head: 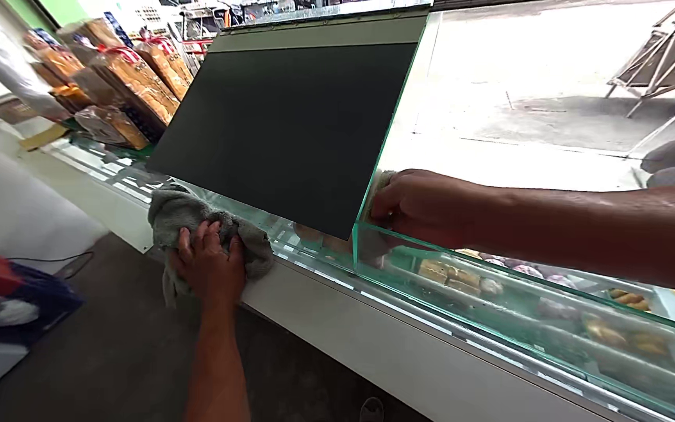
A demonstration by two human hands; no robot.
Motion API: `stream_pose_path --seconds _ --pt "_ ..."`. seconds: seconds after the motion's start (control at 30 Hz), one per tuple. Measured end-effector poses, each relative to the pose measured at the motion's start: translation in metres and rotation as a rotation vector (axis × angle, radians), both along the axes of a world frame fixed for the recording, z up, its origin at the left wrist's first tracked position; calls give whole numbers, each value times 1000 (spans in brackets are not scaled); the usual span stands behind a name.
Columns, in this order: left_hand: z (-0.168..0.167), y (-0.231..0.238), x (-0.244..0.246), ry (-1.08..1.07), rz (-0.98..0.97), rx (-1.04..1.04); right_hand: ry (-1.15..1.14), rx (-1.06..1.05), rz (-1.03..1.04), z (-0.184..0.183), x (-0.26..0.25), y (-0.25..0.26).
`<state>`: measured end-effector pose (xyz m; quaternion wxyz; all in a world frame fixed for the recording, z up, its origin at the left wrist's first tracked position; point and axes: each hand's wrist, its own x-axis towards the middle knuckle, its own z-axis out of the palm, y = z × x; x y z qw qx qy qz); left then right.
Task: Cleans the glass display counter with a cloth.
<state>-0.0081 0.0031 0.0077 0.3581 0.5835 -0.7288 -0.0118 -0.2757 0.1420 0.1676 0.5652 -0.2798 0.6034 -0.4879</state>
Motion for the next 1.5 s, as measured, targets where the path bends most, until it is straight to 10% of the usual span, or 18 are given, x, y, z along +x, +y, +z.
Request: stream_pose_path --seconds 0.2,0.43,0.6,0.77,0.87,1.07,1.3,1.5 --pt "-4 -1 0 -20 -3 -26 57 -379 -301 49 -47 -26" --pt "-6 -4 1 -28 -16 -28 175 33 -172 -34 -21 -35" --pt "-4 -4 1 6 -29 -28 351 -242 -332 -63 -118 -82" --pt "-6 -4 3 7 -30 -27 1544 -389 -180 -19 -211 -77" --pt "-9 -6 6 7 -23 -27 1943 -120 -125 -3 -255 -74" --pt "-10 -7 7 -19 -29 -29 2064 -21 -36 -2 -265 -102" --pt "-9 -7 7 -10 -27 -36 2259 15 639 -72 -285 -88" --pt "-9 -7 8 -13 -40 -29 2187 -99 229 -7 -286 -82"
